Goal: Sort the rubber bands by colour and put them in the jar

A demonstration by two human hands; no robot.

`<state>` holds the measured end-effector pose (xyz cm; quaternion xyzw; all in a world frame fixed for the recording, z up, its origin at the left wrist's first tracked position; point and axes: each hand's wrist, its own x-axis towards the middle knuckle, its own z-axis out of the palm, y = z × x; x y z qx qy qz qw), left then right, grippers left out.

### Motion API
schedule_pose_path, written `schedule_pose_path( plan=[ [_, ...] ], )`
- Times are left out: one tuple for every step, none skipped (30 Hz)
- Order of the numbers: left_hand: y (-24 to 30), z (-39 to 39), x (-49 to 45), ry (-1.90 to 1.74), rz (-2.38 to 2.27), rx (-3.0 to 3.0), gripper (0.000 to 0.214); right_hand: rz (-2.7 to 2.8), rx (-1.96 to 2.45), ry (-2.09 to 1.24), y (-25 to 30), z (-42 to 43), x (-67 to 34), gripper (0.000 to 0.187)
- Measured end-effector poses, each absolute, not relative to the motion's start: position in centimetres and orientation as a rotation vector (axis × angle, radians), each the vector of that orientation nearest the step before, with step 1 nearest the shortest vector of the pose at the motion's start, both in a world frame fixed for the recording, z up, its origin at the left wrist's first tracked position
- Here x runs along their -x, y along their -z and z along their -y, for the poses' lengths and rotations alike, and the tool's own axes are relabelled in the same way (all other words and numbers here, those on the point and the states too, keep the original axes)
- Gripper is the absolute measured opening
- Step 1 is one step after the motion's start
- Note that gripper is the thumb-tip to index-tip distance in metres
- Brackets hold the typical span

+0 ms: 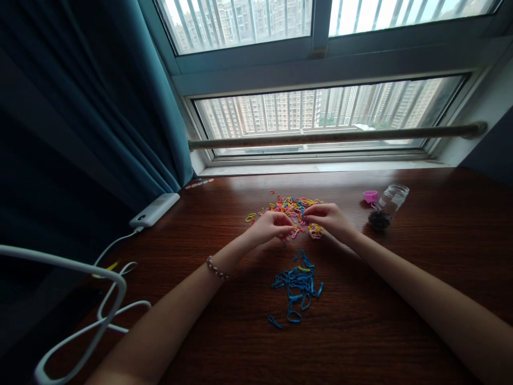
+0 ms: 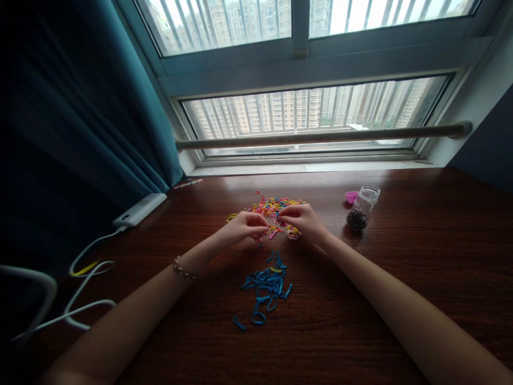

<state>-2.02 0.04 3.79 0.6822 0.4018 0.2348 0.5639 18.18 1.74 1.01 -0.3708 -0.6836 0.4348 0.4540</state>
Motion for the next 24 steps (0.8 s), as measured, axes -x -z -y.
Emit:
schedule_pose_path(
  plan=[
    [-3.7,0.0,1.9,-0.569,-0.942,-1.595,0.029,1.719,0.898,-1.111,-1.2,-1.5,-17.9,0.019],
    [-3.7,0.1,1.7,-0.582,-0.938,-1.588,0.031,1.753,0.88,-1.142,-1.3,-1.2,-17.7,0.019],
    [-3.7,0.2,1.6,-0.587,-0.93,-1.583,0.032,1.79,0.863,-1.166,-1.3,-1.0,-17.5,0.02],
    [-3.7,0.3,1.5,-0.588,-0.922,-1.581,0.033,1.824,0.847,-1.184,-1.3,-0.9,-17.4,0.02],
    [-3.7,0.4,1.4,-0.591,-0.914,-1.577,0.033,1.849,0.834,-1.199,-1.3,-0.8,-17.3,0.021],
    [-3.7,0.5,1.3,-0.593,-0.909,-1.573,0.033,1.867,0.826,-1.209,-1.3,-0.7,-17.2,0.022],
    [-3.6,0.5,1.3,-0.597,-0.906,-1.569,0.034,1.876,0.821,-1.216,-1.3,-0.6,-17.1,0.022],
    [-3.7,0.4,1.4,-0.601,-0.902,-1.564,0.034,1.877,0.819,-1.224,-1.3,-0.6,-17.1,0.023],
    [-3.7,0.3,1.4,-0.608,-0.899,-1.559,0.033,1.869,0.82,-1.233,-1.3,-0.7,-17.2,0.023],
    [-3.7,0.3,1.5,-0.618,-0.901,-1.555,0.033,1.851,0.827,-1.24,-1.4,-0.7,-17.2,0.023],
    [-3.8,0.1,1.7,-0.623,-0.913,-1.553,0.032,1.821,0.843,-1.241,-1.4,-0.8,-17.3,0.023],
    [-3.9,0.1,1.9,-0.618,-0.931,-1.558,0.032,1.782,0.868,-1.232,-1.4,-1.0,-17.4,0.022],
    [-4.0,0.0,2.0,-0.594,-0.949,-1.571,0.031,1.739,0.904,-1.21,-1.3,-1.2,-17.6,0.022],
    [-4.1,0.0,2.2,-0.541,-0.959,-1.591,0.031,1.698,0.947,-1.171,-1.2,-1.4,-17.8,0.022],
    [-4.3,0.0,2.4,-0.459,-0.956,-1.613,0.03,1.662,0.996,-1.119,-1.0,-1.7,-18.0,0.023],
    [-4.4,0.1,2.5,-0.35,-0.934,-1.631,0.028,1.632,1.044,-1.06,-0.8,-2.0,-18.2,0.023],
    [-4.6,0.3,2.6,-0.233,-0.899,-1.639,0.027,1.611,1.082,-1.006,-0.6,-2.3,-18.4,0.024],
    [-4.7,0.5,2.6,-0.126,-0.86,-1.638,0.026,1.597,1.111,-0.965,-0.3,-2.6,-18.6,0.024],
    [-4.8,0.6,2.6,-0.042,-0.827,-1.632,0.027,1.588,1.13,-0.945,-0.1,-2.8,-18.8,0.025],
    [-4.8,0.7,2.6,0.01,-0.806,-1.628,0.029,1.577,1.139,-0.947,0.1,-3.0,-18.9,0.025],
    [-4.9,0.8,2.5,0.031,-0.799,-1.629,0.032,1.563,1.137,-0.971,0.2,-3.2,-19.0,0.024],
    [-4.8,0.8,2.5,0.024,-0.808,-1.637,0.034,1.543,1.124,-1.008,0.2,-3.2,-19.1,0.024],
    [-4.7,0.8,2.5,0.0,-0.835,-1.652,0.033,1.516,1.105,-1.051,0.2,-3.2,-19.1,0.024],
    [-4.6,0.7,2.4,-0.032,-0.882,-1.675,0.029,1.49,1.08,-1.094,0.0,-3.2,-19.2,0.024]
  ],
)
